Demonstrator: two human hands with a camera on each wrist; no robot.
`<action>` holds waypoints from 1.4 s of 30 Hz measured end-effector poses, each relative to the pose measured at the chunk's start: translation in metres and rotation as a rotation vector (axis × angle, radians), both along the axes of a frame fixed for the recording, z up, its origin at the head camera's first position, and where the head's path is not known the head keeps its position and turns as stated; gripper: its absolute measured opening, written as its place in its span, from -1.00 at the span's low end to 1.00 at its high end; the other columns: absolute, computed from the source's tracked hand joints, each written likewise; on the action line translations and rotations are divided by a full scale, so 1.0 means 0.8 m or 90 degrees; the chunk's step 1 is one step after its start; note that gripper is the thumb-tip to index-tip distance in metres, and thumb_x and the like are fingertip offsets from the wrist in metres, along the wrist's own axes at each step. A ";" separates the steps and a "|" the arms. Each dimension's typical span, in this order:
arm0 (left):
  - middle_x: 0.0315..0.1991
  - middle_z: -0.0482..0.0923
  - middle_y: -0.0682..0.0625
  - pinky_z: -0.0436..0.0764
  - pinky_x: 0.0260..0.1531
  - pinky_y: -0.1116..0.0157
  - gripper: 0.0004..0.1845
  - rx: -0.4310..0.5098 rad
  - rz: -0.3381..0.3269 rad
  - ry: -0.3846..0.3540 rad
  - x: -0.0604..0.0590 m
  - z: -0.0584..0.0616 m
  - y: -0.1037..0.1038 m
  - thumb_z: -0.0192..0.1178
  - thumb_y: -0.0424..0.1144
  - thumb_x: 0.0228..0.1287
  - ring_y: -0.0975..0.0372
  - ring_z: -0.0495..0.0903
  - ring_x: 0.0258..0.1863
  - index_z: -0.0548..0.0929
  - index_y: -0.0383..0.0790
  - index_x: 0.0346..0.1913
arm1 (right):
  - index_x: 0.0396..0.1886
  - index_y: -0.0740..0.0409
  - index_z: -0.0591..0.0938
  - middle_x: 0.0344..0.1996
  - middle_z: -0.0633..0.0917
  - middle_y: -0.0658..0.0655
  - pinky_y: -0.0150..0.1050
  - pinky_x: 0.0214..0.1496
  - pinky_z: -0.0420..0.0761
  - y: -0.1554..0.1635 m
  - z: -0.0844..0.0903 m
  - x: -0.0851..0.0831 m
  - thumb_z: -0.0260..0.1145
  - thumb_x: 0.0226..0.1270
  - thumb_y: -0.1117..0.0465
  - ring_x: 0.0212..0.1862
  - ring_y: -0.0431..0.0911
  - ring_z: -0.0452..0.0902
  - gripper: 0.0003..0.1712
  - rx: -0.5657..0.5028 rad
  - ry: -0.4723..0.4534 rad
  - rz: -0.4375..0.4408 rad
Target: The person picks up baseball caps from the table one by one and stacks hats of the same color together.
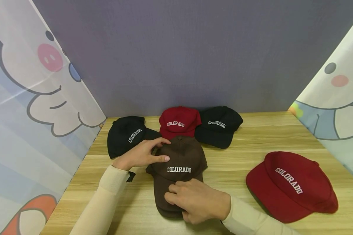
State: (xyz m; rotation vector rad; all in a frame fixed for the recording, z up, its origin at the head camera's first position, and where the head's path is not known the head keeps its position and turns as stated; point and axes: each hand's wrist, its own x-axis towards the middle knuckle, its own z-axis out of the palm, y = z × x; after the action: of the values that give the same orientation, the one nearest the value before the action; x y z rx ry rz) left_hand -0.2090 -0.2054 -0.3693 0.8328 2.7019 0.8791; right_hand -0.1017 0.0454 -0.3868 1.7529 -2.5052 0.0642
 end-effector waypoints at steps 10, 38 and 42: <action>-0.01 0.68 0.08 0.55 -0.34 0.28 -0.42 0.004 -0.007 0.001 -0.001 0.000 -0.001 0.40 0.26 0.18 0.13 0.54 -0.43 0.50 0.35 0.25 | -0.25 -0.26 0.49 -0.33 0.47 -0.26 -0.49 -0.57 0.22 0.000 0.003 0.000 0.56 0.02 -0.01 -0.29 -0.37 0.44 -0.60 0.015 -0.044 -0.015; 0.67 -0.08 0.08 0.45 0.33 -0.15 0.09 -0.063 -0.019 0.076 0.032 0.006 0.038 0.35 0.51 0.00 0.01 0.10 0.60 0.05 0.49 0.59 | -0.24 -0.24 0.49 -0.31 0.45 -0.30 -0.56 -0.39 0.31 -0.002 -0.008 -0.004 0.53 0.06 -0.05 -0.24 -0.40 0.43 -0.61 -0.005 -0.083 0.023; 0.66 -0.09 0.07 0.51 0.27 -0.11 0.15 -0.086 -0.022 0.086 0.039 0.006 0.047 0.35 0.54 -0.04 0.00 0.11 0.59 0.02 0.48 0.60 | -0.21 -0.24 0.50 -0.30 0.44 -0.30 -0.58 -0.38 0.28 -0.004 -0.009 -0.003 0.52 0.08 -0.07 -0.24 -0.42 0.39 -0.62 -0.002 -0.086 0.035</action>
State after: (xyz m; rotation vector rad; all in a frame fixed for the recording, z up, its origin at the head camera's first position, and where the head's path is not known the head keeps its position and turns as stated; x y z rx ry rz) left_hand -0.1780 -0.1676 -0.3646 0.9378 2.8141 0.6466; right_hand -0.1044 0.0423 -0.3941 1.8758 -2.5459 0.1978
